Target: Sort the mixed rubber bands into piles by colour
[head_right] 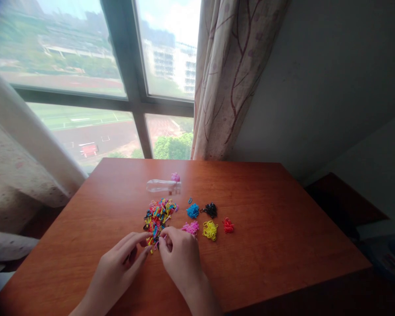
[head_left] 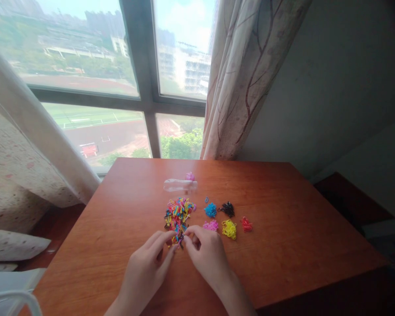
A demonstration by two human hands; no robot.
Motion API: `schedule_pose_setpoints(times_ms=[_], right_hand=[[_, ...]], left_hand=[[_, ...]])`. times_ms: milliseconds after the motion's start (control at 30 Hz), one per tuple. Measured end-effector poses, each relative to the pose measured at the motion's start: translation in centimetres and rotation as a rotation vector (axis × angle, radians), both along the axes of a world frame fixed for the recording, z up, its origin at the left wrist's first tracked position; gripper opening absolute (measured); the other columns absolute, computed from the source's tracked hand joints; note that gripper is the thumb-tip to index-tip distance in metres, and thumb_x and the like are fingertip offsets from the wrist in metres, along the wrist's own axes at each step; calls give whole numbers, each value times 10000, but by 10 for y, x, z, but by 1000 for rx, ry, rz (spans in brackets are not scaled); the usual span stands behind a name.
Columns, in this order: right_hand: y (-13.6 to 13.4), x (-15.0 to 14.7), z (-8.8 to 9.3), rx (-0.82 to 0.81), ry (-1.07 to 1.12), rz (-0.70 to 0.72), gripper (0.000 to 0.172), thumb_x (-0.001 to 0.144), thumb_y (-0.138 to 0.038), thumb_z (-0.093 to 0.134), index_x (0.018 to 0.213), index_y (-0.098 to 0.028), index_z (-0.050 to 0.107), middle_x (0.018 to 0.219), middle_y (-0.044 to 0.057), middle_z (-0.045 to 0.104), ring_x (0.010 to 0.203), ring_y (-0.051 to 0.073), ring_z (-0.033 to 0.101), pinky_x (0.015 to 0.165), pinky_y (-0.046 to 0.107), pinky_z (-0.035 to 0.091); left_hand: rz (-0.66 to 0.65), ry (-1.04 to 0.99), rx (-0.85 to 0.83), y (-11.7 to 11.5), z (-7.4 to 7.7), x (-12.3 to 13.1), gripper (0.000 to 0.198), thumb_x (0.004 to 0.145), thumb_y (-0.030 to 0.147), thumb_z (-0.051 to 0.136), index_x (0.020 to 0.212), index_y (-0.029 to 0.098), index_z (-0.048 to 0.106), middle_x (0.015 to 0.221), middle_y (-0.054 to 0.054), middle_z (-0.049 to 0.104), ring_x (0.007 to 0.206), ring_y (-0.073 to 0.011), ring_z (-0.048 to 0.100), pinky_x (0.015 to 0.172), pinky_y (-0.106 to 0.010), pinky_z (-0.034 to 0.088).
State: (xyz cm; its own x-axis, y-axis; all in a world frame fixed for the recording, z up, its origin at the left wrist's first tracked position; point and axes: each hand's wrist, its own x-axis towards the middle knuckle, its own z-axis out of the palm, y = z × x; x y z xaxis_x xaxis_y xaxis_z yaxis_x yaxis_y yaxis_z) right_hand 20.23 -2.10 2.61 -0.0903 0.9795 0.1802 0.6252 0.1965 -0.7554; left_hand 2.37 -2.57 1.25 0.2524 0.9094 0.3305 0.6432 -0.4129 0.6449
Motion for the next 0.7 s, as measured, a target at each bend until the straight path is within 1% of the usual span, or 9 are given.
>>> schedule_pose_setpoints(times_ms=[100,200,367,567,633,700], right_hand=[[-5,2,2,-10,27,14,128,851,-170,569,857,-218,687,628,-35,620,567,118,570,571,201,358],[-9,5,4,-16,29,5,128,849,-169,571,863,-222,687,634,-35,628,566,119,565,570,201,356],[-13,11,4,-19,20,-13,120,852,-157,572,853,-225,671,635,-41,637,555,113,570,558,194,349],[-18,15,4,12,-53,-41,143,847,-135,554,825,-230,659,663,-30,656,585,118,602,577,192,361],[-19,16,5,9,-45,-47,141,852,-144,548,823,-230,656,654,-31,650,575,118,595,574,195,356],[-20,18,5,1,-19,-52,129,859,-163,546,823,-228,651,643,-33,640,560,116,583,559,197,345]], left_hand=[[-42,15,10,3,2,8,204,923,288,534,1059,251,682,903,-26,717,704,-124,676,645,-188,528],[-71,-2,17,5,3,13,172,921,268,535,967,250,701,858,-19,708,705,-122,677,643,-180,521],[-101,-23,-28,2,7,20,182,927,275,526,992,241,693,819,-16,698,619,-111,636,601,-188,514],[-150,-22,-54,2,7,25,155,933,276,534,979,236,677,856,-25,703,736,-137,666,686,-209,530],[-146,-25,-54,3,6,26,161,940,270,523,983,235,675,868,-23,706,705,-128,656,669,-207,524],[-130,-33,-55,4,5,26,161,941,264,521,965,233,677,842,-12,704,631,-113,630,617,-197,509]])
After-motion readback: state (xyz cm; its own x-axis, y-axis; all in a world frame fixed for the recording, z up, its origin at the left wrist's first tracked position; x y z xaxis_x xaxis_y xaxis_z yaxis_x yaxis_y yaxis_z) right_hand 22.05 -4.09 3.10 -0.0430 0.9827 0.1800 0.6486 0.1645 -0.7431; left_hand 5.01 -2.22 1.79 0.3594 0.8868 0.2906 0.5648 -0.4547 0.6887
